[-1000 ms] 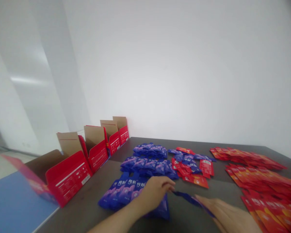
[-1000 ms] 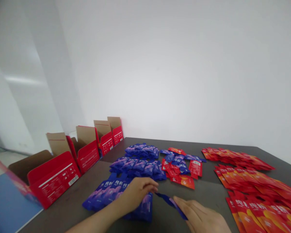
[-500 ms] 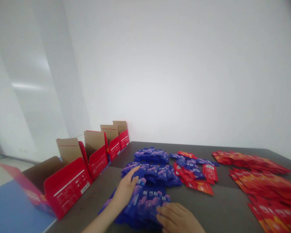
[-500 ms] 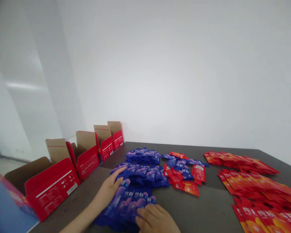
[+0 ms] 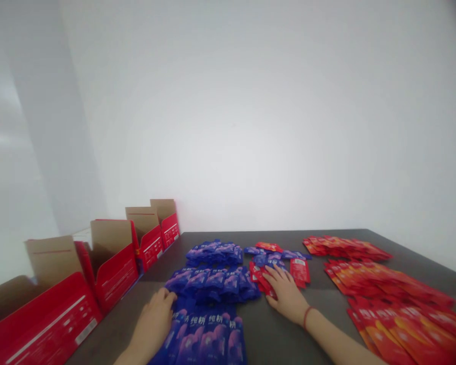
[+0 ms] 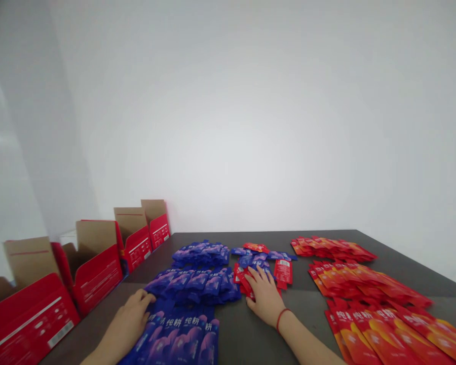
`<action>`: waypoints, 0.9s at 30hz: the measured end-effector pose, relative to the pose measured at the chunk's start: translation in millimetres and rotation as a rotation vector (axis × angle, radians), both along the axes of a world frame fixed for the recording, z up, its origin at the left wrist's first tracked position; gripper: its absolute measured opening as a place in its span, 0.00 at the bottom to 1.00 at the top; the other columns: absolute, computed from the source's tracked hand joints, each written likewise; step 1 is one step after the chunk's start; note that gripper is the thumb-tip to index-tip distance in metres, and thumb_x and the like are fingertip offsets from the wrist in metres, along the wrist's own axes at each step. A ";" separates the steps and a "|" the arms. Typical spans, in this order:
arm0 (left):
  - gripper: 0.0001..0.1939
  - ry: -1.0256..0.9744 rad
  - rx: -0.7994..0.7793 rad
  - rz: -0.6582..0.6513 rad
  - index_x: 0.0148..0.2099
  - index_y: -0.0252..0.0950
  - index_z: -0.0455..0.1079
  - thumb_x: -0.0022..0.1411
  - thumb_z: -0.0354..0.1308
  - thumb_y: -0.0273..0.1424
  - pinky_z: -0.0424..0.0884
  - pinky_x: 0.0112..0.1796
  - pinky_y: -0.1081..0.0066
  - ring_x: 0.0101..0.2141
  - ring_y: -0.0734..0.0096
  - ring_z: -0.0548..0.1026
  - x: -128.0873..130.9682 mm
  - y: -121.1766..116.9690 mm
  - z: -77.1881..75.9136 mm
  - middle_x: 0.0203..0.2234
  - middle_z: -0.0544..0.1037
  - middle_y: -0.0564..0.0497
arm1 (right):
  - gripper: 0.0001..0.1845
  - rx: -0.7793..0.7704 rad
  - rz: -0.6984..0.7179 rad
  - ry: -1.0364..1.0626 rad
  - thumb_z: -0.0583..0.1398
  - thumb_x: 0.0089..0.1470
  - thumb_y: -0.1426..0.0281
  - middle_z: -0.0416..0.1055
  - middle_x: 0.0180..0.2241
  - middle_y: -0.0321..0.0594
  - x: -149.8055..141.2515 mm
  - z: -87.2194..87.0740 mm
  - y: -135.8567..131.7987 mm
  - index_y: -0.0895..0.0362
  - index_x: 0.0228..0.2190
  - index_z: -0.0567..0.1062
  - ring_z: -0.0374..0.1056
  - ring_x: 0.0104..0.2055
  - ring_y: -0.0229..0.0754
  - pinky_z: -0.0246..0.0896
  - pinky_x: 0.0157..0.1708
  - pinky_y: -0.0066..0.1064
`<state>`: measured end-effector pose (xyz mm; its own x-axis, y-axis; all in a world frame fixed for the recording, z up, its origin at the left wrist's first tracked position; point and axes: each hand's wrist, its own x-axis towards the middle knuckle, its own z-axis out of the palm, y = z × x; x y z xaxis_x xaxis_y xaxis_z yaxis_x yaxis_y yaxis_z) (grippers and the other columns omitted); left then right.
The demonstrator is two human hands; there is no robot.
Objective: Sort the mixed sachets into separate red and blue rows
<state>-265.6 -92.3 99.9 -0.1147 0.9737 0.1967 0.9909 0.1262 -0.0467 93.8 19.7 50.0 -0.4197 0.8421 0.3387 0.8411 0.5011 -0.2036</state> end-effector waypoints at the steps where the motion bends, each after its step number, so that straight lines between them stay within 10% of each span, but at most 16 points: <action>1: 0.19 0.045 0.017 -0.007 0.49 0.36 0.69 0.57 0.46 0.20 0.65 0.45 0.62 0.47 0.60 0.70 -1.7 0.0 1.3 0.45 0.71 0.44 | 0.32 -0.057 0.002 0.013 0.57 0.47 0.65 0.56 0.62 0.41 -0.5 2.3 2.1 0.50 0.56 0.65 0.45 0.64 0.57 0.39 0.59 0.54; 8: 0.15 0.006 0.273 -0.298 0.47 0.38 0.71 0.60 0.48 0.28 0.65 0.50 0.57 0.50 0.57 0.68 12.9 -2.2 17.1 0.47 0.71 0.44 | 0.30 -0.138 -0.022 0.091 0.56 0.47 0.65 0.64 0.57 0.39 10.8 3.3 0.0 0.50 0.54 0.68 0.52 0.61 0.53 0.44 0.58 0.48; 15: 0.19 -0.123 0.226 -0.664 0.49 0.43 0.70 0.56 0.51 0.24 0.67 0.51 0.62 0.52 0.62 0.68 130.9 -18.9 2.5 0.51 0.71 0.49 | 0.26 -0.089 -0.020 0.125 0.54 0.47 0.70 0.69 0.52 0.47 25.6 1.0 -22.6 0.59 0.50 0.72 0.59 0.57 0.50 0.49 0.57 0.40; 21: 0.25 -0.004 0.076 -0.597 0.61 0.32 0.60 0.62 0.48 0.26 0.58 0.57 0.59 0.59 0.58 0.59 218.5 6.7 -20.3 0.60 0.61 0.42 | 0.27 -0.109 -0.030 0.124 0.55 0.45 0.72 0.70 0.52 0.48 33.8 1.7 -56.5 0.61 0.49 0.72 0.63 0.55 0.48 0.52 0.57 0.37; 27: 0.21 0.135 0.052 -0.580 0.55 0.28 0.66 0.64 0.40 0.19 0.58 0.55 0.54 0.56 0.57 0.64 252.7 32.0 -36.6 0.54 0.69 0.38 | 0.28 -0.101 -0.037 0.096 0.56 0.45 0.71 0.68 0.53 0.51 48.8 -3.6 -102.9 0.61 0.50 0.72 0.62 0.56 0.51 0.53 0.57 0.42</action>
